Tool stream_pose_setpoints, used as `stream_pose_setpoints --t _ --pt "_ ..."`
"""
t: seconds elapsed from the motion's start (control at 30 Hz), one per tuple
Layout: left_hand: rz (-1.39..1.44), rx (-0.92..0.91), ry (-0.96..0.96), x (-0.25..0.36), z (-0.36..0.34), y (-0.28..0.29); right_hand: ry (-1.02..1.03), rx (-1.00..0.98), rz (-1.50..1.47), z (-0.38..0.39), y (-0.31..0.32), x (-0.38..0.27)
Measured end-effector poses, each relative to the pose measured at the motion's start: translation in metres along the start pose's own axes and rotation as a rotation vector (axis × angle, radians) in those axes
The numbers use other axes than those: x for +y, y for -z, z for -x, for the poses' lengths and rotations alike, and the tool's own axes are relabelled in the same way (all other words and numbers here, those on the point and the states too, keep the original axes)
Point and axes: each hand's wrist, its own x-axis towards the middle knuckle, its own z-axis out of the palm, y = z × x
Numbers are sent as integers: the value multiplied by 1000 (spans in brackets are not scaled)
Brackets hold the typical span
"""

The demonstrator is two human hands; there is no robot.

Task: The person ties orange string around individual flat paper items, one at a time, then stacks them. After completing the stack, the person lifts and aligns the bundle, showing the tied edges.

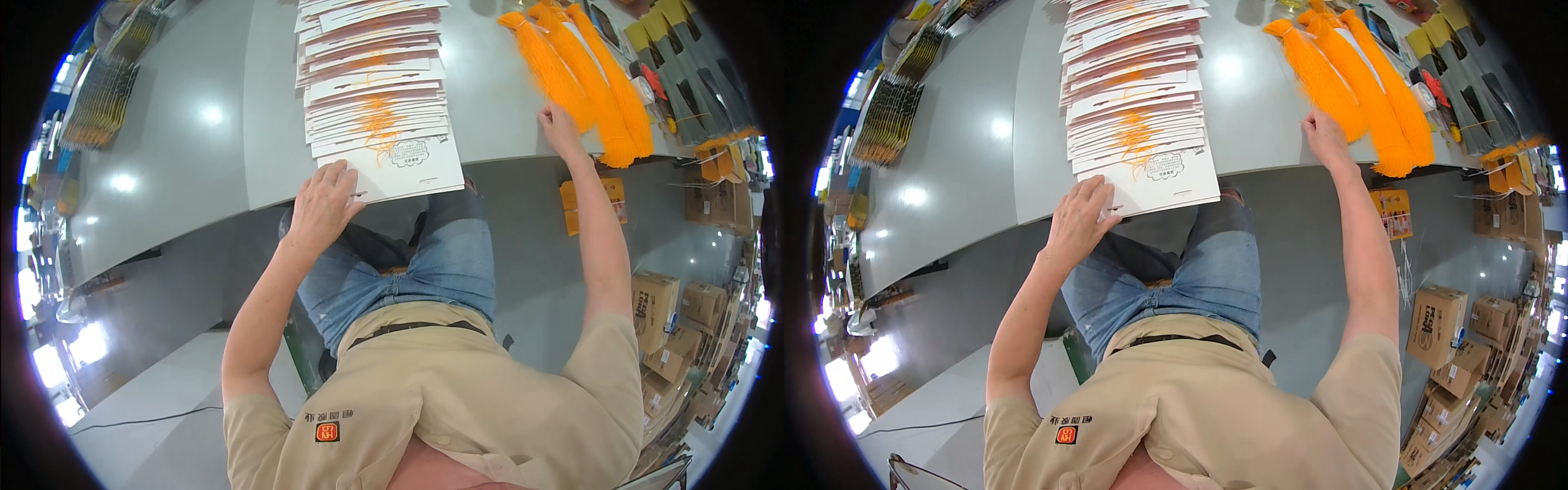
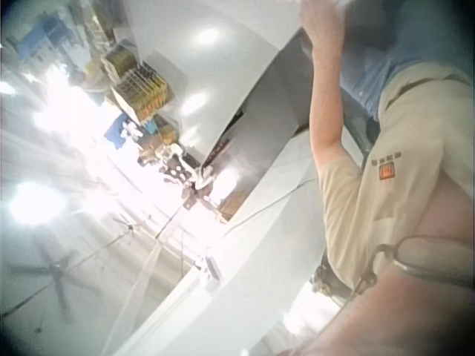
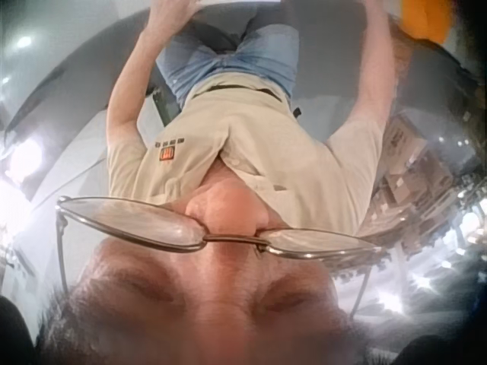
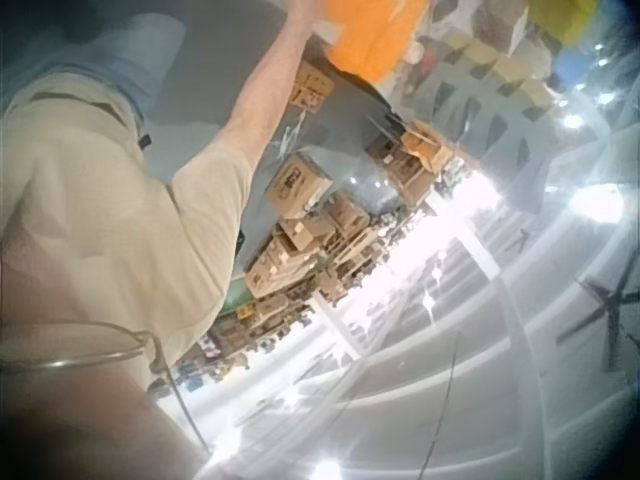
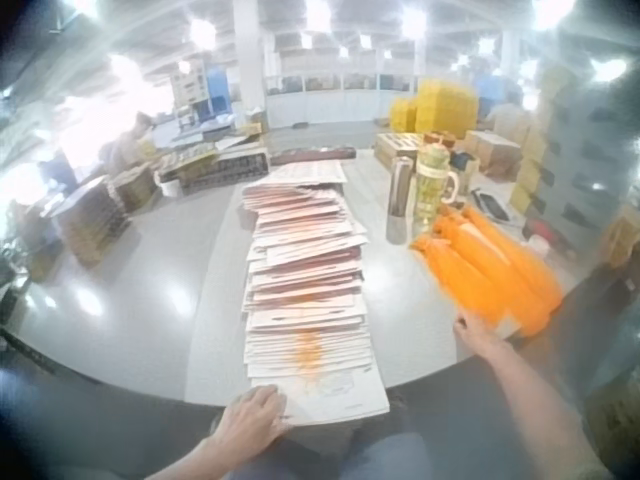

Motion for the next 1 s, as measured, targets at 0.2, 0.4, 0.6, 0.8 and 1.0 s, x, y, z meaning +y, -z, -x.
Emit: stream_pose_setpoints --t 0.2,0.4,0.6,0.8,1.0 --pt "39 11 -27 -18 14 -4 56 65 100 7 -9 -1" --pt "104 -161 -51 -30 0 20 26 58 118 8 -6 -3" --pt "19 -359 -34 -35 -20 33 47 69 116 12 -6 -5" --pt "-43 -66 -127 -23 -2 9 85 129 98 12 -10 -4" --pt "-13 -16 -62 -19 4 -1 63 130 107 15 -9 -8"
